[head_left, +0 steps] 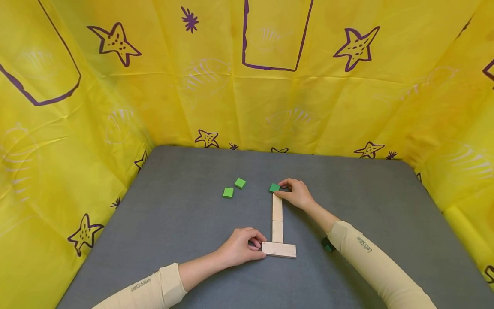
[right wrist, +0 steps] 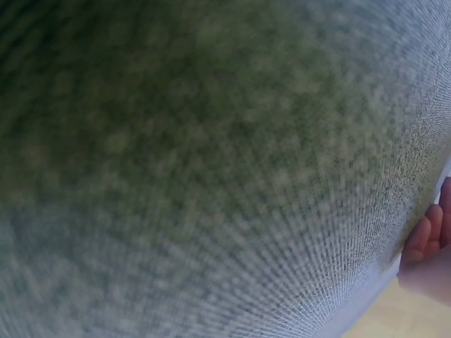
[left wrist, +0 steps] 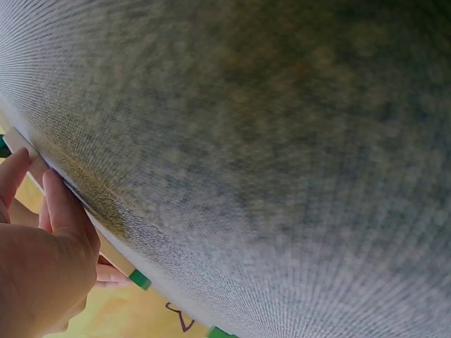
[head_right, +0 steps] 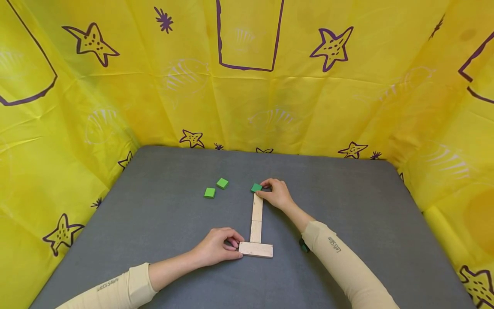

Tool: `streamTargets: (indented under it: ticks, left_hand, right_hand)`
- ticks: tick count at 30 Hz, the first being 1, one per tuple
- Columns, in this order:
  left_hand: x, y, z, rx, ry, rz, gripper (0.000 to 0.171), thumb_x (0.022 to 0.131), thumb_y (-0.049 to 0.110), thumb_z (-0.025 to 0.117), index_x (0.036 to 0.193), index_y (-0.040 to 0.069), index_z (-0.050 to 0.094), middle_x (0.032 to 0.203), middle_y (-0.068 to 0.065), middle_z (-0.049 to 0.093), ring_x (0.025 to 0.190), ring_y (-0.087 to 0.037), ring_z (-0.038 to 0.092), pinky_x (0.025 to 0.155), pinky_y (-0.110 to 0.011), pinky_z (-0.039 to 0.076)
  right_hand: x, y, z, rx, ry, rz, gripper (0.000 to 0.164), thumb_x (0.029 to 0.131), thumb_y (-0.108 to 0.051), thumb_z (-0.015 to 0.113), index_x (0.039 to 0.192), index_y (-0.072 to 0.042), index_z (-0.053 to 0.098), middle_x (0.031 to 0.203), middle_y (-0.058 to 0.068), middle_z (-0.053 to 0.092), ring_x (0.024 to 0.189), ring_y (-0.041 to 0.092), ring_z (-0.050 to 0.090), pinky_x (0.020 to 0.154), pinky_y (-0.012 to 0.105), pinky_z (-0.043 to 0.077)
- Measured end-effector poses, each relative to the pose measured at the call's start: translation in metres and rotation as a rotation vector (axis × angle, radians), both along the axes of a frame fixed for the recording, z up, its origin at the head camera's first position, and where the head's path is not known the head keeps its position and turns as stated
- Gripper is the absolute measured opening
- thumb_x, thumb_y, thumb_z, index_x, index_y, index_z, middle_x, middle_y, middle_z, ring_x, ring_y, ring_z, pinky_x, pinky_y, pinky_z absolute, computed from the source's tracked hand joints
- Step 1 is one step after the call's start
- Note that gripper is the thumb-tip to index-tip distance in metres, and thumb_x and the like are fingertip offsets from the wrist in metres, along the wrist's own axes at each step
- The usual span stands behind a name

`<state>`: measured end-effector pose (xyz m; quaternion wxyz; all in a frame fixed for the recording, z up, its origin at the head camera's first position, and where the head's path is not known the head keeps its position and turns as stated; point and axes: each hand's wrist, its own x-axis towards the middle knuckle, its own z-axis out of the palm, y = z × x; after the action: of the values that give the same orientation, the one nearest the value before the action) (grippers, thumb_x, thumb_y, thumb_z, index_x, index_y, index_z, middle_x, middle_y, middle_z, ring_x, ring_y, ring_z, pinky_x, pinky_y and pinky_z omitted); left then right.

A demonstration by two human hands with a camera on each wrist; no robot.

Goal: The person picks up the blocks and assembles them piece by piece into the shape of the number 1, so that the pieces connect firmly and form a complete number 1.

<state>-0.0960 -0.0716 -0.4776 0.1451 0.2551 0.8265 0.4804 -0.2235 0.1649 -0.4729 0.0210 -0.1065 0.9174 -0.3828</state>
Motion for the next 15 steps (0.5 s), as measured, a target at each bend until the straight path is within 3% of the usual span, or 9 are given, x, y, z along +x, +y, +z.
streamTargets:
  ticks: [15]
  left_hand:
    - [0.0006,-0.0005,0.0004,-0.007,0.006,-0.003,0.026,0.074,0.006,0.084,0.097,0.006,0.071,0.087,0.003,0.063,0.075,-0.002,0.06,0.068,-0.015,0.053]
  right_hand:
    - [0.0007,0.0003,-0.001,-0.001,0.005,0.003,0.034,0.085,-0.028,0.076,0.109,-0.006,0.069,0.103,0.009,0.067,0.098,0.029,0.054,0.087,0.044,0.042]
